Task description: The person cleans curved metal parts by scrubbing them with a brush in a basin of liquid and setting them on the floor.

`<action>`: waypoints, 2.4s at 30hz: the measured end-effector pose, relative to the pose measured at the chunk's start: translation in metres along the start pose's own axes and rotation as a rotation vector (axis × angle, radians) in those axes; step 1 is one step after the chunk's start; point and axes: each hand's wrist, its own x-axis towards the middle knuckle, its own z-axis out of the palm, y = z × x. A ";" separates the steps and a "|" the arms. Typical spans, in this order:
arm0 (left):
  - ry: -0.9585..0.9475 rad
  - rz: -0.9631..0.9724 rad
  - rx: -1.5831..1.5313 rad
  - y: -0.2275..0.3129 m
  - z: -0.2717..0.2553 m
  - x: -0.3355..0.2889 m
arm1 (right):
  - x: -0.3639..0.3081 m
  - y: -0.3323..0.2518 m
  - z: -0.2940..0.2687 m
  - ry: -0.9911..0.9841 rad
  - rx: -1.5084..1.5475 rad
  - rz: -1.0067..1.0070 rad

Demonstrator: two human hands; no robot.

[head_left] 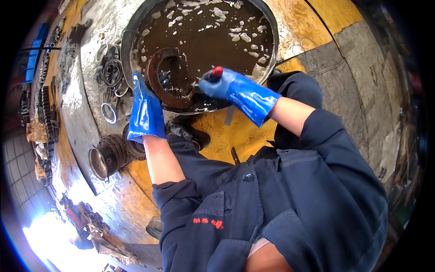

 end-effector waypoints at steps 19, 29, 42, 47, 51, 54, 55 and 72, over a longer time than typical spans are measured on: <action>-0.038 0.239 -0.109 -0.021 -0.004 0.040 | 0.088 -0.059 0.029 0.144 0.946 0.060; 0.051 0.119 -0.014 -0.015 -0.004 0.004 | 0.002 -0.043 0.050 -0.024 0.480 0.153; 0.059 0.159 -0.026 -0.014 0.004 0.019 | 0.007 -0.021 0.021 0.232 -0.296 0.031; 0.066 0.172 -0.023 -0.014 0.004 0.016 | 0.053 -0.012 0.009 0.232 -0.622 -0.109; 0.072 0.156 -0.010 -0.014 0.009 0.005 | 0.079 -0.007 -0.004 0.350 -0.751 -0.673; 0.107 0.146 0.008 -0.013 -0.001 -0.012 | 0.095 -0.045 0.001 0.183 -0.902 -1.114; 0.094 0.139 0.005 -0.011 0.006 -0.014 | 0.095 -0.038 -0.008 0.158 -0.891 -0.986; 0.123 0.135 0.028 -0.014 -0.001 -0.022 | 0.064 -0.010 0.006 0.034 -0.405 -0.026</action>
